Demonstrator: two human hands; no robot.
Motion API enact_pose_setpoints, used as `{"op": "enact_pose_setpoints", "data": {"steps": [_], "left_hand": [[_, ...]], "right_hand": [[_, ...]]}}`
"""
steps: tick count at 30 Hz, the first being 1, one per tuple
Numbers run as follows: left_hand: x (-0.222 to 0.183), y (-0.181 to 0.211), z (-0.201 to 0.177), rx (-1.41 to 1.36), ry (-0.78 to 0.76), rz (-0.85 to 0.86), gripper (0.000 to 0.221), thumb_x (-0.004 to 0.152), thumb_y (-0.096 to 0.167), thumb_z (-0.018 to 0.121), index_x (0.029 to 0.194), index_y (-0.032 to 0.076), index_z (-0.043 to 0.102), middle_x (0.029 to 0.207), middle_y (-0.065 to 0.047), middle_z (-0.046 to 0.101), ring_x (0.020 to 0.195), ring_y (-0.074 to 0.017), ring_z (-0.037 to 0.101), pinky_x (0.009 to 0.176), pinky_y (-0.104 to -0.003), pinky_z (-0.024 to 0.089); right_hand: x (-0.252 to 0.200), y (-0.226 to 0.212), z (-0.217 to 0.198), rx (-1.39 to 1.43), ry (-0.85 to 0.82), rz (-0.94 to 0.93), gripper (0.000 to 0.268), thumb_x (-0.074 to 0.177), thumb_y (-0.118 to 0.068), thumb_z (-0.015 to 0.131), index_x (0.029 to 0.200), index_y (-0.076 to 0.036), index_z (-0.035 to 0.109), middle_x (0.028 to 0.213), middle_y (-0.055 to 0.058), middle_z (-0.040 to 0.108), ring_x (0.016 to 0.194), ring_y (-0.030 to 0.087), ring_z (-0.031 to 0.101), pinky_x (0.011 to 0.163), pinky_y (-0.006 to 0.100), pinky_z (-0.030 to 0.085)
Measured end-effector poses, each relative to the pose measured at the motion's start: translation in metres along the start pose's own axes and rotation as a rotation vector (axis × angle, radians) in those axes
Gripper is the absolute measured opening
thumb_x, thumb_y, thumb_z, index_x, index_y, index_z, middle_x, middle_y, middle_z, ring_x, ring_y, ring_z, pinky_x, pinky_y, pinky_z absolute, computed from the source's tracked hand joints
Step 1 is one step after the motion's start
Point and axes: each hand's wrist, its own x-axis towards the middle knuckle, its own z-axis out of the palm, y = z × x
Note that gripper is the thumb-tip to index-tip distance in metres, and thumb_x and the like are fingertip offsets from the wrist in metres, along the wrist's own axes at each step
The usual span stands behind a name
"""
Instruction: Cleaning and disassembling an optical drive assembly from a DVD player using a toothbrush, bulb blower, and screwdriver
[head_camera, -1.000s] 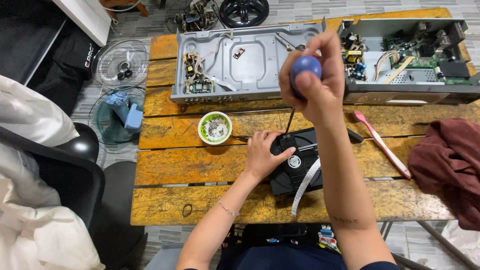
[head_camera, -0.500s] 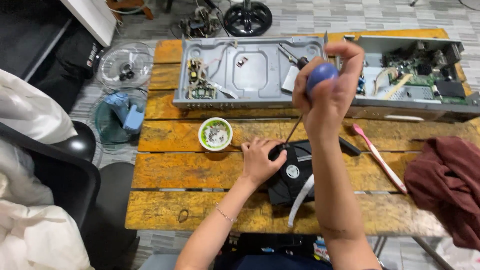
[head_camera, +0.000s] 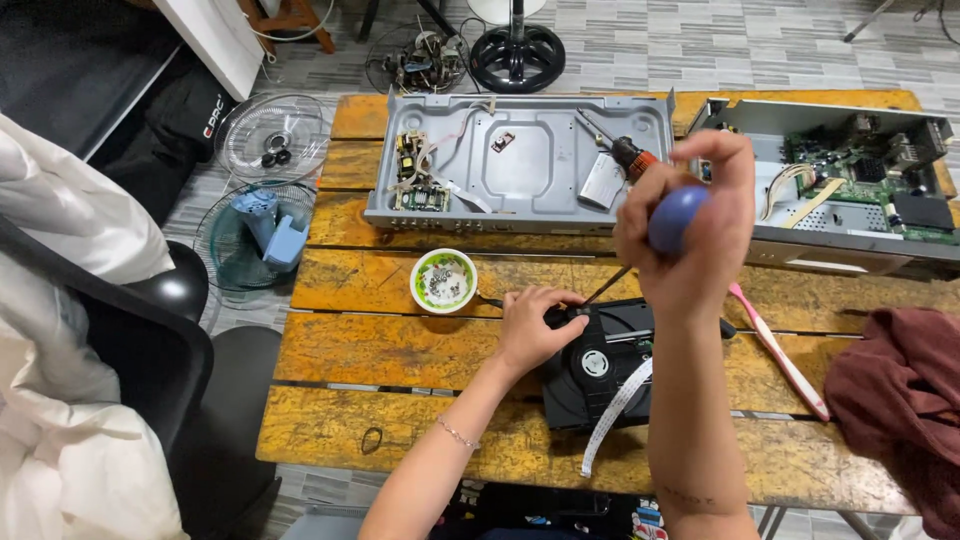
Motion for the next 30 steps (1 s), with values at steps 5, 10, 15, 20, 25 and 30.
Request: {"op": "enact_pose_setpoints", "data": {"steps": [5,10,15,20,25,30], "left_hand": [[0.001,0.000,0.001,-0.057,-0.003,-0.009,0.026,0.082,0.043,0.071,0.106,0.031,0.072,0.096,0.009,0.071,0.099,-0.0124,0.065,0.099,-0.035,0.028],[0.001,-0.005,0.005,-0.066,0.015,-0.020,0.024,0.081,0.043,0.073,0.103,0.033,0.073,0.097,0.010,0.072,0.103,-0.0119,0.066,0.101,-0.033,0.028],[-0.001,0.005,0.002,-0.113,0.047,-0.031,0.021,0.083,0.037,0.073,0.102,0.029,0.074,0.095,0.008,0.073,0.099,-0.0120,0.067,0.100,-0.032,0.027],[0.000,0.002,0.006,-0.096,0.058,-0.044,0.024,0.080,0.039,0.074,0.101,0.029,0.074,0.095,0.007,0.073,0.099,-0.0127,0.067,0.100,-0.032,0.027],[0.000,0.004,0.005,-0.098,0.054,-0.041,0.022,0.082,0.037,0.073,0.102,0.027,0.075,0.094,0.006,0.073,0.096,-0.0125,0.067,0.100,-0.032,0.027],[-0.001,-0.002,0.010,-0.012,0.108,0.031,0.021,0.085,0.039,0.071,0.101,0.026,0.074,0.100,0.006,0.074,0.101,-0.0148,0.069,0.096,-0.032,0.034]], "right_hand": [[-0.011,0.015,0.004,-0.136,-0.101,-0.286,0.039,0.079,-0.012,0.078,0.097,-0.003,0.045,0.070,0.016,0.060,0.050,0.019,0.062,0.044,0.026,0.051],[-0.004,0.011,0.012,-0.236,-0.048,-0.318,0.039,0.102,-0.035,0.050,0.096,0.002,0.060,0.081,0.020,0.065,0.060,0.024,0.067,0.054,0.032,0.061],[0.000,0.009,0.012,-0.263,0.128,-0.216,0.051,0.102,-0.044,0.044,0.121,0.000,0.061,0.065,0.006,0.055,0.047,0.007,0.053,0.046,0.019,0.053],[0.000,0.036,-0.012,-0.037,-0.134,-0.294,0.042,0.100,-0.044,0.059,0.118,-0.008,0.047,0.062,0.005,0.058,0.038,0.008,0.051,0.033,0.018,0.041],[0.002,0.024,0.004,-0.030,-0.198,-0.356,0.038,0.101,-0.039,0.052,0.101,-0.002,0.044,0.071,0.024,0.060,0.030,0.017,0.053,0.029,0.025,0.040],[-0.003,0.012,0.007,-0.183,0.080,-0.066,0.058,0.105,-0.052,0.031,0.096,-0.004,0.062,0.067,0.013,0.062,0.044,0.013,0.058,0.039,0.020,0.045]]}}
